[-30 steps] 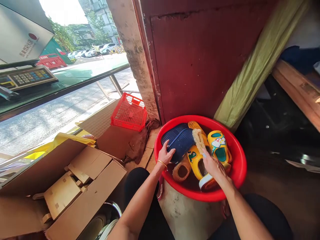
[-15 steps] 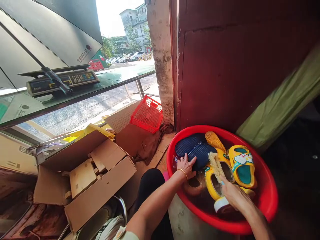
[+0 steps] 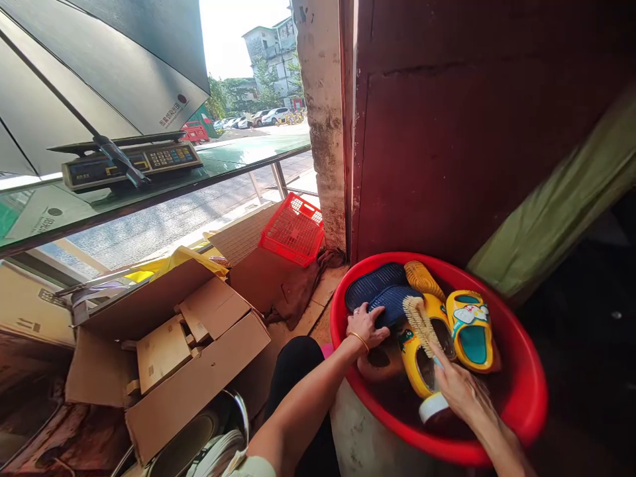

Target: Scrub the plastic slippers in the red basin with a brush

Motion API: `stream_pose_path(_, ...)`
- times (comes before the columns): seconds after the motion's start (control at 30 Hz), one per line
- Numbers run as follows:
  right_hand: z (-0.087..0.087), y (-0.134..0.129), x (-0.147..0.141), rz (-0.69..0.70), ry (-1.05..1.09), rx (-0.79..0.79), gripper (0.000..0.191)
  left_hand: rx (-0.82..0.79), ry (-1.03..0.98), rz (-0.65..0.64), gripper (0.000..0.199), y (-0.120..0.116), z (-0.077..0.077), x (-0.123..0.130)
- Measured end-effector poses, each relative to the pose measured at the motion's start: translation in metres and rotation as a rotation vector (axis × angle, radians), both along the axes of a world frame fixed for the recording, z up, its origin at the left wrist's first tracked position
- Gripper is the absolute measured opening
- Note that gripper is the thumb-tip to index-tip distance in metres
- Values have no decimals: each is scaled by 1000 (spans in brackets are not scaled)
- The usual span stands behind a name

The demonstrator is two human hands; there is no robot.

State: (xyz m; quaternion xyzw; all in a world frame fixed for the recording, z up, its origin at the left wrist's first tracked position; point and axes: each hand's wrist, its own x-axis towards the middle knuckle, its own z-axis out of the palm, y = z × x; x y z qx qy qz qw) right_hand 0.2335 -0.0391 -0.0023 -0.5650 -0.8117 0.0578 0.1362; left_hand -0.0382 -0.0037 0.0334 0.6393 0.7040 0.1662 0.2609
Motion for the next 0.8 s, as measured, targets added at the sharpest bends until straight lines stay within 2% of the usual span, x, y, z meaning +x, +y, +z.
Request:
stream_pose_path(0.13, -2, -12, -22, 132, -20, 56, 57, 114, -335, 89, 62, 1, 12, -12)
stream_pose_path(0.23, 4, -7, -36, 97, -93, 117, 54, 164, -711, 44, 54, 1, 12, -14)
stream_pose_path(0.33, 15, 3, -43, 35, -101, 146, 57, 89, -964, 70, 62, 0, 8, -15)
stream_pose_path(0.4, 20, 8, -44, 17, -59, 156, 59, 51, -1011, 120, 68, -3, 6, -18)
stream_pose_path(0.5, 19, 16, -43, -3, 0, 150, 59, 70, -962, 146, 66, -7, 2, -24)
stream_pose_path(0.7, 16, 34, -23, -168, 159, 62, 56, 171, -806, 83, 58, -17, 5, -35)
stream_pose_path(0.8, 23, 25, -23, -100, 225, 4, 55, 64, -926, 87, 58, -22, 13, -35)
